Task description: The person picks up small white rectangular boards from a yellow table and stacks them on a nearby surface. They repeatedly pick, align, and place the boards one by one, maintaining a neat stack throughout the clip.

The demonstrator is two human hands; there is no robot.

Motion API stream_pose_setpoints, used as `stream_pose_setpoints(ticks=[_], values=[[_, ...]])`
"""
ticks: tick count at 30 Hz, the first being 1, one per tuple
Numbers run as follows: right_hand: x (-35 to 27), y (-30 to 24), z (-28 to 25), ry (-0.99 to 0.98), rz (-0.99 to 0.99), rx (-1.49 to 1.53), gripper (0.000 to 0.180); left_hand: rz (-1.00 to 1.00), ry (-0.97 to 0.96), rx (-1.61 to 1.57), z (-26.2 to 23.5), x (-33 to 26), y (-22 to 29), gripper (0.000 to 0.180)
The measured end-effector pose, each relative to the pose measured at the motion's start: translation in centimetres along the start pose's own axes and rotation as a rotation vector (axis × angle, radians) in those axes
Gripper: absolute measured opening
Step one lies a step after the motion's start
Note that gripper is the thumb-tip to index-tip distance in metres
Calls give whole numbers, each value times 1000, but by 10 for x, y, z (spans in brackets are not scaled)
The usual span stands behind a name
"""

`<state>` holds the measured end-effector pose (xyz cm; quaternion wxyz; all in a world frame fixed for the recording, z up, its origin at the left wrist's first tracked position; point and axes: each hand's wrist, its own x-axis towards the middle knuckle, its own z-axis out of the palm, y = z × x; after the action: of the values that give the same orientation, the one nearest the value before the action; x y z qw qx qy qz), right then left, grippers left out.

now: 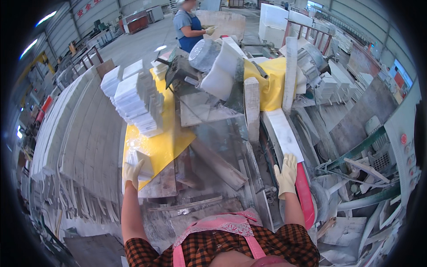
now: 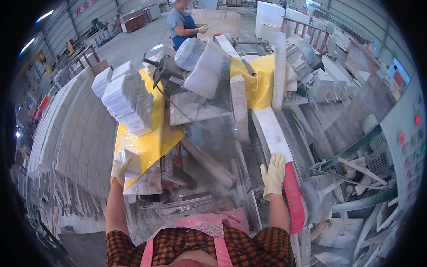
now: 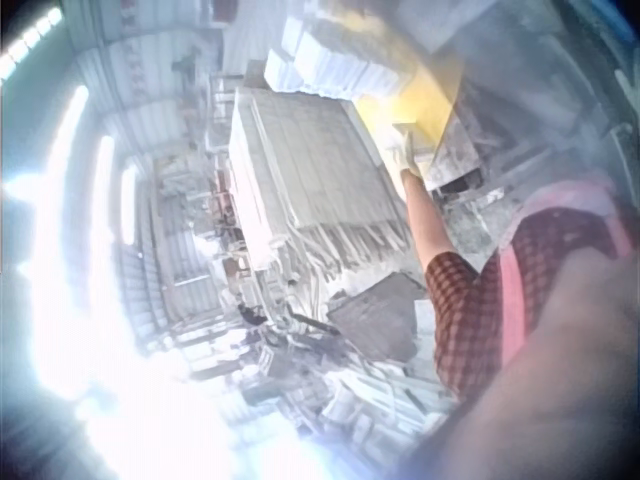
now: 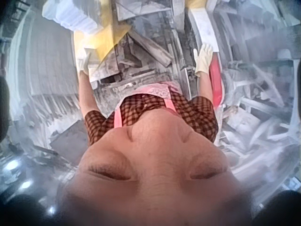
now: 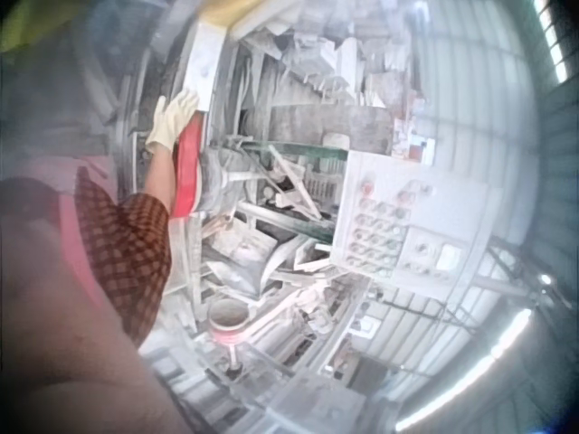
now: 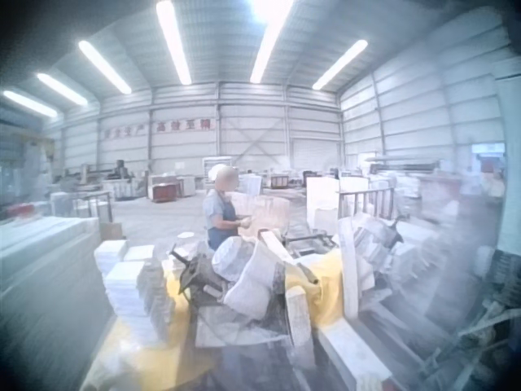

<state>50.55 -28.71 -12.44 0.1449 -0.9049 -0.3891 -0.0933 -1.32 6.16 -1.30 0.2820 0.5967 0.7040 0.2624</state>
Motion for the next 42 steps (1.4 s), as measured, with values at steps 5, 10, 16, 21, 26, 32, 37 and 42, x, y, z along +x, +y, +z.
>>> stream_pose_setpoints(ticks=[5,10,16,21,26,32,37,42], values=[[-4,-6,3,24,21,-17,75,-100,204,24,20,-14,5,68],[-2,-7,-1,-14,42,-29,71,-132,138,-9,16,-17,10,64],[1,-7,-6,-62,60,-32,69,-136,138,-102,18,-21,12,63],[-1,-7,-7,-19,52,-52,65,-140,140,-66,17,-23,15,61],[-5,-6,-6,-22,59,-63,65,-109,129,-232,17,-36,18,59],[-7,-5,-11,-37,66,-70,64,-116,129,-266,17,-40,21,58],[-9,-5,-14,-55,71,-70,64,-102,224,-113,22,-25,7,60],[-11,-2,-11,-4,53,-61,62,-36,244,-67,29,0,-26,64]])
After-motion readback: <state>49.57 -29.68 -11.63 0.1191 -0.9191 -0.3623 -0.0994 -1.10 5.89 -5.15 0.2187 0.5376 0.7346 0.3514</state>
